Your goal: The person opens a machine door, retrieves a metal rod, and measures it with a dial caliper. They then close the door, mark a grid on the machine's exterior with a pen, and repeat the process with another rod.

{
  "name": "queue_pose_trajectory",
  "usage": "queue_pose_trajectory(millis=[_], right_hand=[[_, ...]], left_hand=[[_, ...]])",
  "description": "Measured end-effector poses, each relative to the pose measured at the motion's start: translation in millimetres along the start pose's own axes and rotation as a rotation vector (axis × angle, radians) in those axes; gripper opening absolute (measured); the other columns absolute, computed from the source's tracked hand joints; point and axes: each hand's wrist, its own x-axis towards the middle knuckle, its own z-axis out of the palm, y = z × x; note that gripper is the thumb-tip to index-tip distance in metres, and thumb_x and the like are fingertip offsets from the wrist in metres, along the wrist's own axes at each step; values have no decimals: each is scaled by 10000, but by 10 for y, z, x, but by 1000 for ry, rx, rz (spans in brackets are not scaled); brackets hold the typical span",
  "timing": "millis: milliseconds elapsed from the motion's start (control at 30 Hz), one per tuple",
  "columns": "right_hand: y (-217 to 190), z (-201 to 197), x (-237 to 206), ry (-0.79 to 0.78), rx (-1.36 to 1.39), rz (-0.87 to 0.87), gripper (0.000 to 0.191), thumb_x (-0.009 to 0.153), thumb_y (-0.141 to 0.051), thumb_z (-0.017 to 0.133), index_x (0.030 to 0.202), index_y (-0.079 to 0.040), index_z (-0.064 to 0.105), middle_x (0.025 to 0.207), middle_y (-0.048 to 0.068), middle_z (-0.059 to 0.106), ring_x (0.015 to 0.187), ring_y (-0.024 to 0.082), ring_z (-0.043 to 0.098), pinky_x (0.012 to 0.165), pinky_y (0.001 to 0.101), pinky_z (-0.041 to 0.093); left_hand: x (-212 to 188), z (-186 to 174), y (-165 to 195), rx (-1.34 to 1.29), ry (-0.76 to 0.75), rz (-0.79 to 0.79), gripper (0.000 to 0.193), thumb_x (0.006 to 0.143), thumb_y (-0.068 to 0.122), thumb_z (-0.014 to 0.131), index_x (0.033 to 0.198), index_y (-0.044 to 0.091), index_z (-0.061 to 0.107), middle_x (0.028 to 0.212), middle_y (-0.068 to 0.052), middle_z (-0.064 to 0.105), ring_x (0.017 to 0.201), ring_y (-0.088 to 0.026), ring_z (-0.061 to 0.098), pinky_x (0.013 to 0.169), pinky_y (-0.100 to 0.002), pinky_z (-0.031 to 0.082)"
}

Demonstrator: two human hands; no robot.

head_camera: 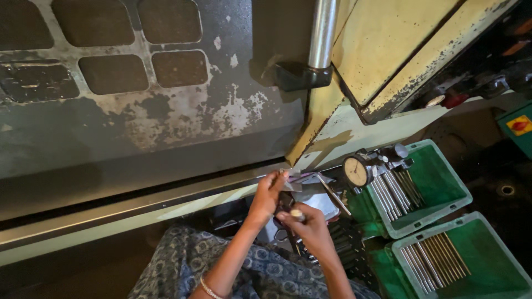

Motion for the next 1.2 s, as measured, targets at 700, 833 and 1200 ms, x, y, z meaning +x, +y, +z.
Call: queue_pose_trajectory(millis=[700,833,1200], right_hand=[[-256,-58,-17,31,-101,-224,258,904,-83,736,1145,0,695,1041,58,714,981,114,659,860,283,533],[-253,-42,-21,38,-125,-111,232,893,-117,742,1098,-10,723,932,31,745,870,94,664,768,282,542],[-311,37,-89,-146,-18,-27,309,904,-205,771,1109,-2,658,803,-8,596,695,89,493,584,252,404]], left_hand=[[145,-80,-267,-212,60,-102,443,978,447,658,850,24,662,745,11,605,694,-88,527,641,-254,449],[147,-95,-222,-193,-12,-89,424,990,435,649,885,24,660,762,10,600,714,-93,531,652,-256,446],[27,-64,47,31,-98,-17,474,990,450,622,966,-19,689,816,-39,691,762,-117,604,713,-280,499]])
